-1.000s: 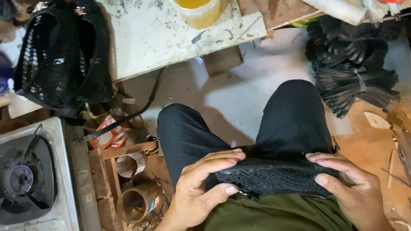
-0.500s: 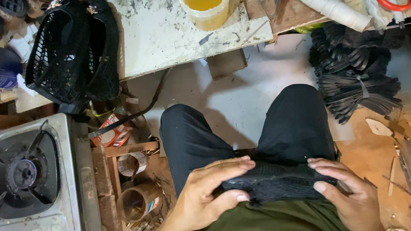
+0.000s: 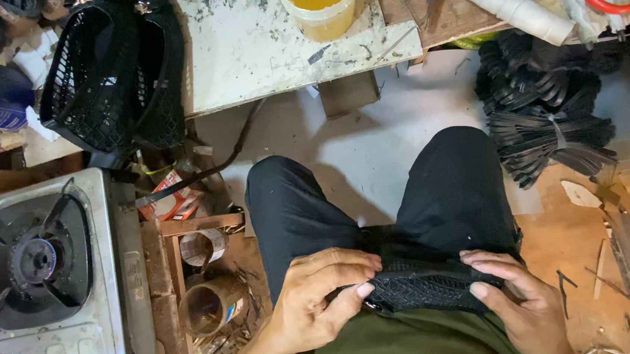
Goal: The person holds a black shoe sole and uses a metal tool to scrape and clean the surface. They repeatedly rub the sole with their hands and inspect it, then place it on a nearby table. The person continues to handle and inspect the sole throughout the clip.
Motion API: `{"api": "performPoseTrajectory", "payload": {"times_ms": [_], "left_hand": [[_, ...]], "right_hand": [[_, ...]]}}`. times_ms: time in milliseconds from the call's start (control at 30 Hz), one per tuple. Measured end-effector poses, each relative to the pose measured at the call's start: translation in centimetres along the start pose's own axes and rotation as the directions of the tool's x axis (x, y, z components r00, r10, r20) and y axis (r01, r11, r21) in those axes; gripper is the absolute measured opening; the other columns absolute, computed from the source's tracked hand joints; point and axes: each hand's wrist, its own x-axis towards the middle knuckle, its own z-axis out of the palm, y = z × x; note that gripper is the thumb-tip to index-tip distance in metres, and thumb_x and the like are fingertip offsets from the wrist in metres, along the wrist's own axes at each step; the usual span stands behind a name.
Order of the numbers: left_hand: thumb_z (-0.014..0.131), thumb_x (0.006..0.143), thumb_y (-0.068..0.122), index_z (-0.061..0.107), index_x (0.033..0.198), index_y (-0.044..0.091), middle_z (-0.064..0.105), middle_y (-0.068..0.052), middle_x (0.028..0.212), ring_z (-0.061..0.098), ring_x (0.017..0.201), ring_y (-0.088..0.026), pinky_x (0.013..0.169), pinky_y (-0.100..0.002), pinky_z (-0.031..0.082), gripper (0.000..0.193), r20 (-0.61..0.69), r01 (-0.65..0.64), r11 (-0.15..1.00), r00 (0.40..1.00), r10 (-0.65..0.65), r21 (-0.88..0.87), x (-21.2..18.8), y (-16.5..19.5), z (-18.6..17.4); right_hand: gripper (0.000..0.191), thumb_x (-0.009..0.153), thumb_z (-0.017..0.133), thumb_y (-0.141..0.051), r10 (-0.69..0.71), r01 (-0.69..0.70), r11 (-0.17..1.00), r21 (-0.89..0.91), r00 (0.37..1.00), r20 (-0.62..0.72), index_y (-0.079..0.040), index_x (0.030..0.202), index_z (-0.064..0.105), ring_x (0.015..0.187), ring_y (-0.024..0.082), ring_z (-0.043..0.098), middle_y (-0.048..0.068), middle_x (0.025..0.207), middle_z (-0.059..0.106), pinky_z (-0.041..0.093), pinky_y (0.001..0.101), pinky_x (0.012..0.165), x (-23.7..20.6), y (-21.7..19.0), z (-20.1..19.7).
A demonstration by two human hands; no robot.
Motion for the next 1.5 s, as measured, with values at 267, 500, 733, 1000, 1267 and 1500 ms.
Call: {"api": "performPoseTrajectory", "payload": {"times_ms": [267,500,733,1000,1267,1500], "left_hand": [[0.078,0.093,0.008,0.067,0.120,-0.003,0.074,-0.021,0.122,0.073,0.122,-0.036,0.109,-0.044,0.057,0.031,-0.009,0.083,0.971,0.996,-0.087,-0.223,-0.7,-0.5,0.1],[0.072,0.097,0.005,0.069,0.116,-0.003,0.074,-0.021,0.122,0.075,0.118,-0.035,0.105,-0.042,0.059,0.020,0.004,0.053,0.984,0.999,-0.053,-0.169,-0.9,-0.2,-0.2],[0.074,0.096,0.007,0.070,0.103,-0.001,0.078,-0.017,0.110,0.079,0.101,-0.027,0.090,-0.036,0.062,0.011,-0.059,0.060,0.998,0.997,-0.059,0.003,-1.6,-0.2,0.1],[0.074,0.099,0.009,0.067,0.125,-0.002,0.074,-0.020,0.126,0.068,0.132,-0.035,0.118,-0.045,0.052,0.030,-0.011,0.035,0.967,0.999,-0.039,-0.253,-1.3,-1.0,0.5],[0.074,0.101,0.013,0.062,0.136,-0.001,0.070,-0.020,0.137,0.067,0.133,-0.037,0.117,-0.047,0.052,0.040,-0.005,0.116,0.903,0.991,-0.130,-0.415,-2.1,-1.1,1.3],[0.064,0.099,0.028,0.032,0.159,0.005,0.041,-0.019,0.162,0.048,0.150,-0.032,0.119,-0.049,0.044,0.072,-0.314,0.154,0.839,0.880,-0.357,-0.522,-0.7,-3.2,1.7]], "right_hand": [[0.031,0.086,0.068,0.007,0.050,-0.049,0.996,0.074,0.999,-0.020,0.008,0.117,0.066,0.124,0.032,0.065,0.024,0.126,0.069,0.048,0.0402,0.108,-0.1,0.0,-0.3],[0.029,0.088,0.067,0.003,0.026,-0.027,0.999,0.039,0.999,0.029,0.006,0.117,0.066,0.124,0.031,0.066,0.022,0.126,0.070,0.047,0.0396,0.110,0.5,0.0,-0.3],[0.025,0.090,0.065,0.000,0.137,-0.137,0.991,0.001,0.988,0.064,0.006,0.114,0.069,0.119,0.028,0.068,0.020,0.122,0.074,0.048,0.0385,0.106,0.2,0.6,0.5],[0.027,0.092,0.065,-0.003,0.132,-0.135,0.984,0.118,0.991,0.030,0.006,0.117,0.068,0.122,0.029,0.066,0.021,0.125,0.071,0.047,0.0405,0.108,0.0,1.7,0.5],[0.030,0.094,0.064,-0.007,0.168,-0.173,0.968,0.181,0.985,0.047,0.007,0.120,0.068,0.122,0.030,0.064,0.022,0.126,0.071,0.044,0.0411,0.109,0.5,1.7,1.0],[0.032,0.082,0.071,0.003,0.011,-0.011,1.000,-0.016,1.000,0.015,0.007,0.114,0.069,0.121,0.028,0.066,0.020,0.127,0.069,0.051,0.0380,0.102,0.5,-2.1,4.0]]}}
